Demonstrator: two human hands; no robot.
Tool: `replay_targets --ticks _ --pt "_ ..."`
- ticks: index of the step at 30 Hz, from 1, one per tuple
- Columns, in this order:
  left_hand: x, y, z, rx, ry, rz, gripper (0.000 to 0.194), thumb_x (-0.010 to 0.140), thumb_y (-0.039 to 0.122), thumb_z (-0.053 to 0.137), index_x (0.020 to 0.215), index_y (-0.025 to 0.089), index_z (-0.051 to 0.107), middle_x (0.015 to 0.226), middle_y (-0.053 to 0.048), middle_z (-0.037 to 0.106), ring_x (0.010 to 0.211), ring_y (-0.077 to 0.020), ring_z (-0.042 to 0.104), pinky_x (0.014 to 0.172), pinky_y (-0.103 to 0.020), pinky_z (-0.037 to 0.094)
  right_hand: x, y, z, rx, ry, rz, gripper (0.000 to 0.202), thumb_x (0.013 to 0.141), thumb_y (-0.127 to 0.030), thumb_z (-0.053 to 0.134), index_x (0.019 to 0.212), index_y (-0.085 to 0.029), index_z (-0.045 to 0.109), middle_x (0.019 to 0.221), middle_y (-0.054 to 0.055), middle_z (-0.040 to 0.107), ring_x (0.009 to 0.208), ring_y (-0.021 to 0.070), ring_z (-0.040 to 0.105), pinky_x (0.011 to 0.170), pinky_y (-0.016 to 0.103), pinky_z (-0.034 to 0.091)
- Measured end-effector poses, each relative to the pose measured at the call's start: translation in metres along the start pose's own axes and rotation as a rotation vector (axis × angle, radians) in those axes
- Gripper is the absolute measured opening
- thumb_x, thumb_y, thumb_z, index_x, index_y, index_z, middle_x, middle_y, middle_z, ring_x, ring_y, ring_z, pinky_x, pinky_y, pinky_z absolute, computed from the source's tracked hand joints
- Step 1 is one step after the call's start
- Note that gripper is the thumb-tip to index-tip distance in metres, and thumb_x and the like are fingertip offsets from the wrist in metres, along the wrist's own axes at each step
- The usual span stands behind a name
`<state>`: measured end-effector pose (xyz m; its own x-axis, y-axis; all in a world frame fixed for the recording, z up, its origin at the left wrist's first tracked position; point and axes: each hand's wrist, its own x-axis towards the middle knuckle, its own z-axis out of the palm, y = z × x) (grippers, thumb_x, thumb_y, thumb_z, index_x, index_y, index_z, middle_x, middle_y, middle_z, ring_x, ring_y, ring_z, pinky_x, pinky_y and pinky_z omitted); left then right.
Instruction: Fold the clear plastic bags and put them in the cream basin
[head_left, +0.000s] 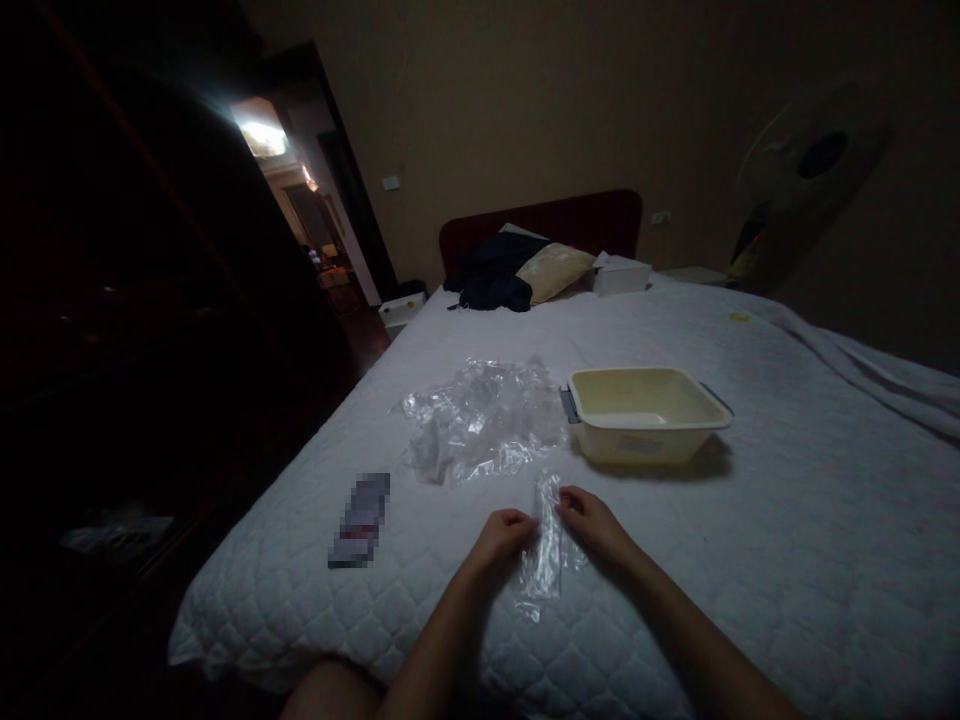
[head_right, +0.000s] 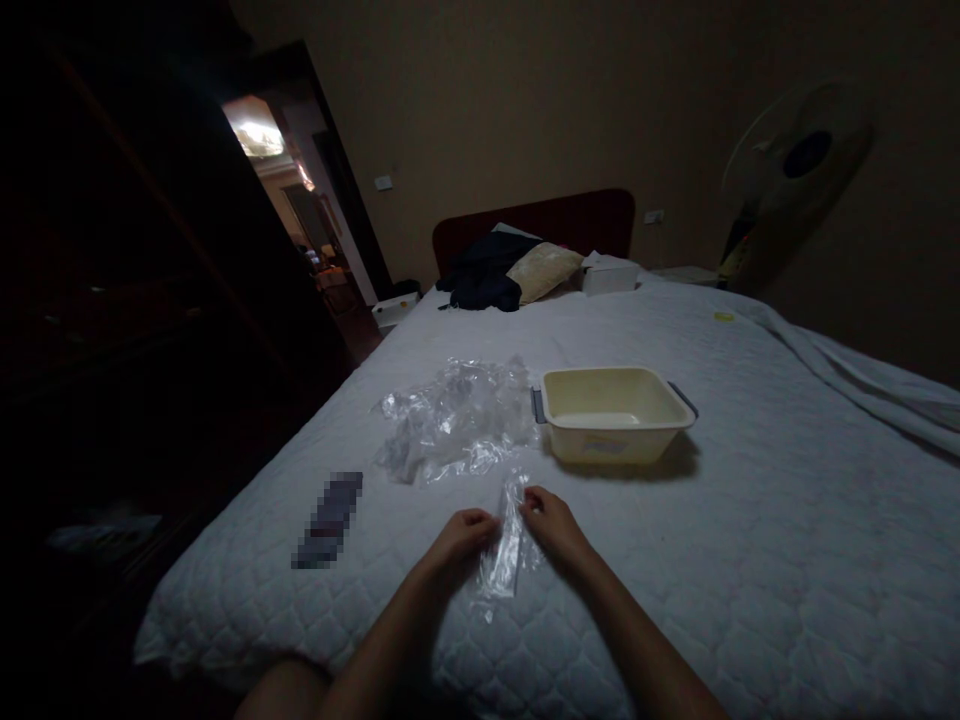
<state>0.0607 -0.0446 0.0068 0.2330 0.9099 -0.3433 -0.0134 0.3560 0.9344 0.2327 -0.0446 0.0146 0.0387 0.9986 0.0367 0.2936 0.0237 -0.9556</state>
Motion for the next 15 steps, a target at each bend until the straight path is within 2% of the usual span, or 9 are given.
replay_targets --ticks 3,6,11,15 --pt "0.002 -0.008 0.003 0.005 0.047 0.043 0.024 0.056 0.032 0.065 0.064 0.011 0.057 0.048 0.002 0.049 0.043 -0.0081 0.042 0.045 -0.022 0.028 -0.006 0.012 0.002 -0.012 0.119 -0.044 0.037 0.071 -0.033 0.054 0.102 -0.014 0.056 0.092 0.009 0.062 0.077 0.0191 0.059 0.071 0.032 0.047" --pt "0.001 -0.01 0.006 0.006 0.083 0.044 0.023 0.055 0.031 0.064 0.064 0.011 0.059 0.047 0.003 0.048 0.042 -0.0076 0.041 0.045 -0.021 0.027 -0.014 0.014 0.003 -0.029 0.19 -0.157 0.034 0.074 -0.033 0.052 0.103 -0.016 0.055 0.103 0.01 0.058 0.082 0.0188 0.058 0.074 0.033 0.048" --pt "0.001 -0.011 0.006 0.022 0.092 0.076 0.025 0.056 0.034 0.065 0.063 0.01 0.061 0.049 0.002 0.048 0.043 -0.0075 0.04 0.045 -0.021 0.026 -0.024 0.011 0.005 -0.143 0.085 -0.335 0.025 0.079 -0.032 0.051 0.099 -0.02 0.059 0.102 0.008 0.059 0.096 0.0205 0.055 0.085 0.036 0.044" --pt "0.007 -0.016 0.005 0.046 0.07 0.11 0.025 0.058 0.035 0.064 0.062 0.011 0.063 0.049 0.001 0.05 0.045 -0.0083 0.041 0.047 -0.022 0.028 -0.027 0.017 0.007 -0.27 0.047 -0.377 0.032 0.077 -0.036 0.055 0.106 -0.021 0.059 0.108 0.008 0.06 0.104 0.0227 0.052 0.093 0.041 0.039"
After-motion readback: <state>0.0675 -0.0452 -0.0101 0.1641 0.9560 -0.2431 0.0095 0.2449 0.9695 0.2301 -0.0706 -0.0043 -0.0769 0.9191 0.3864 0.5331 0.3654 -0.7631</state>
